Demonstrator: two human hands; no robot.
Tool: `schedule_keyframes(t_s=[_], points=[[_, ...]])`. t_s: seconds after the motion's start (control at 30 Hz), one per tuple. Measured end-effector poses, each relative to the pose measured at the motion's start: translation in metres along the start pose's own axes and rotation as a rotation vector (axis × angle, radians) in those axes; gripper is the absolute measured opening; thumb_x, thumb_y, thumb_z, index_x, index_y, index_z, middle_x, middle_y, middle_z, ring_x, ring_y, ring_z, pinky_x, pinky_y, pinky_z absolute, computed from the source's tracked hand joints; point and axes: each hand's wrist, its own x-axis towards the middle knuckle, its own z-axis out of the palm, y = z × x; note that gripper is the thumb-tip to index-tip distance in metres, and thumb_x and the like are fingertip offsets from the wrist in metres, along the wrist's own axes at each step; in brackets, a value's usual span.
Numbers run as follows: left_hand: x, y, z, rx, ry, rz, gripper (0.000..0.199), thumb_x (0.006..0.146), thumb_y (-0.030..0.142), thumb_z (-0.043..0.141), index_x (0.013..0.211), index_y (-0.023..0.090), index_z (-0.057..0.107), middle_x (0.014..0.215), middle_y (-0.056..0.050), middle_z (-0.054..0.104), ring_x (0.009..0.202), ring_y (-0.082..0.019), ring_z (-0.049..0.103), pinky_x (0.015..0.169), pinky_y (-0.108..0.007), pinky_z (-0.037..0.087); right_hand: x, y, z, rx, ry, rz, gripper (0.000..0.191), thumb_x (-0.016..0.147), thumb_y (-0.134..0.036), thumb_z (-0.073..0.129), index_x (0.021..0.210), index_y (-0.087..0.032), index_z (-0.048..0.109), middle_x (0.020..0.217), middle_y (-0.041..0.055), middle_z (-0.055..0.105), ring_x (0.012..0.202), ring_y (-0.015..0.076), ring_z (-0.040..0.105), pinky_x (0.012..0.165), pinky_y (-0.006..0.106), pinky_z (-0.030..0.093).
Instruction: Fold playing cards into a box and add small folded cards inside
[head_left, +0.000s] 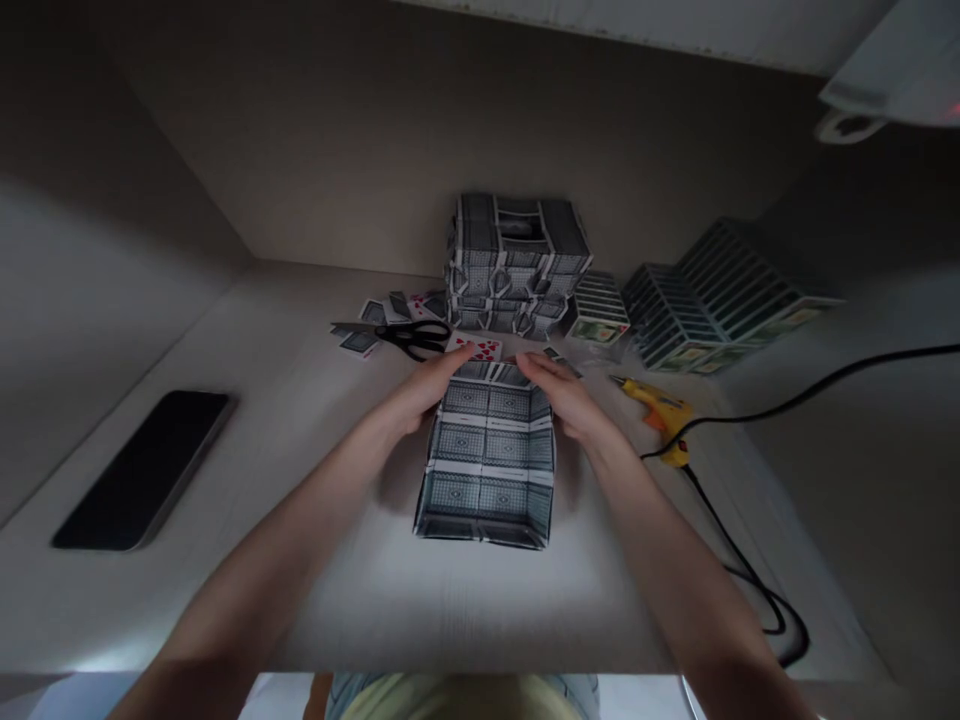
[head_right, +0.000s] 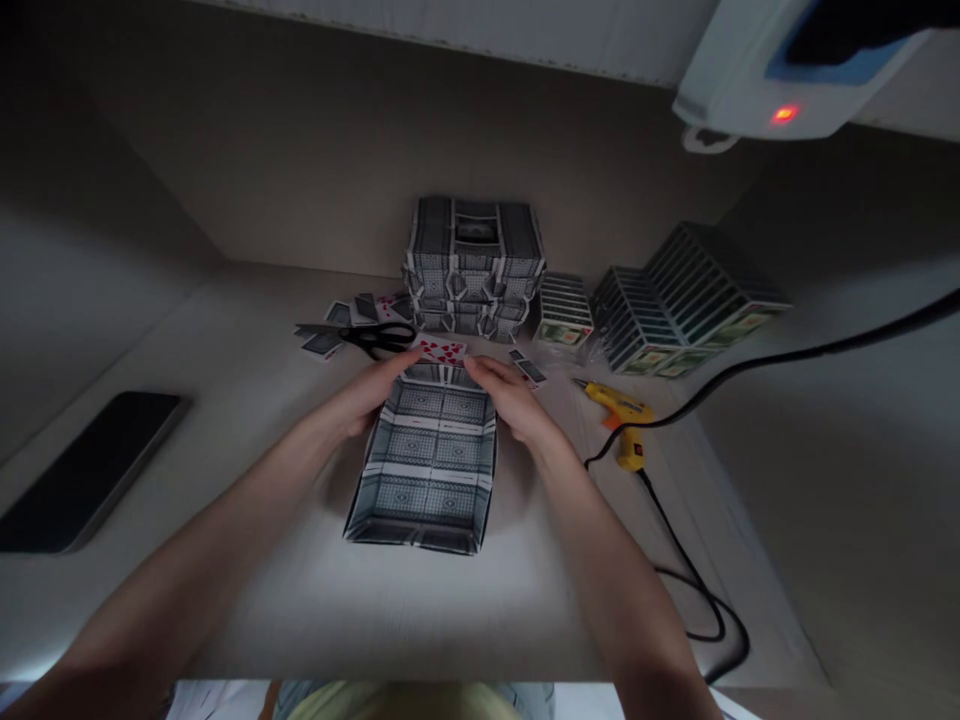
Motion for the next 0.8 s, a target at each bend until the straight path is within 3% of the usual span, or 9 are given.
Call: schedule_keyframes(t_s=[0.2,0.4,0.5,0.67,0.73,0.8], points=[[0.002,-0.004,0.004,0.116,0.118,0.084,0.046,0.071,0.051,0.055,0.095,0.013,0.064,0.097,-0.009,0.067,0.091,-0.024,0.061,0.077,-0.033,0.044,-0.001,-0.001,0.004,-0.053,-0.001,-0.031,0.031,0.075,-0.049,0.053,0.064,-0.021,0.049,0.065,-0.0033,0.047,0.064,0.0128,0.046,0.060,0.025,0.035],[0.001,-0.003,0.008,0.158,0.163,0.124,0.038,0.073,0.047,0.053,0.086,0.014,0.063,0.088,-0.007,0.066,0.086,-0.023,0.059,0.073,-0.032,0.043,-0.003,-0.008,0.007,-0.103,0.083,-0.070,0.030,0.073,-0.042,0.057,0.058,-0.020,0.042,0.059,-0.0042,0.038,0.060,0.0121,0.039,0.058,0.026,0.030],[-0.003,0.004,0.009,0.097,0.167,0.155,0.036,0.071,0.047,0.058,0.090,0.017,0.063,0.086,-0.005,0.066,0.084,-0.022,0.060,0.073,-0.033,0.044,-0.007,-0.019,0.009,-0.086,0.091,-0.104,0.023,0.075,-0.039,0.055,0.064,-0.021,0.048,0.064,-0.0030,0.046,0.065,0.0133,0.043,0.061,0.026,0.033],[-0.015,0.018,0.008,-0.026,0.003,0.110,0.043,0.071,0.054,0.057,0.091,0.017,0.066,0.090,-0.007,0.068,0.082,-0.023,0.063,0.073,-0.035,0.047,-0.017,-0.034,0.011,-0.172,0.172,-0.282,0.021,0.079,-0.043,0.052,0.076,-0.023,0.057,0.080,-0.0010,0.057,0.082,0.0166,0.052,0.077,0.031,0.040],[-0.021,0.023,0.009,-0.028,0.033,0.176,0.045,0.070,0.054,0.058,0.092,0.016,0.065,0.090,-0.008,0.067,0.082,-0.023,0.063,0.073,-0.035,0.048,-0.019,-0.037,0.009,-0.176,0.172,-0.328,0.025,0.079,-0.047,0.052,0.090,-0.025,0.059,0.093,0.0001,0.060,0.092,0.0179,0.054,0.085,0.033,0.040],[-0.028,0.028,0.010,0.016,0.147,0.332,0.044,0.070,0.053,0.060,0.093,0.016,0.062,0.090,-0.007,0.066,0.082,-0.022,0.062,0.072,-0.033,0.048,-0.021,-0.038,0.004,-0.149,0.125,-0.349,0.035,0.080,-0.051,0.050,0.106,-0.029,0.055,0.107,0.0010,0.059,0.105,0.0191,0.052,0.092,0.036,0.039]])
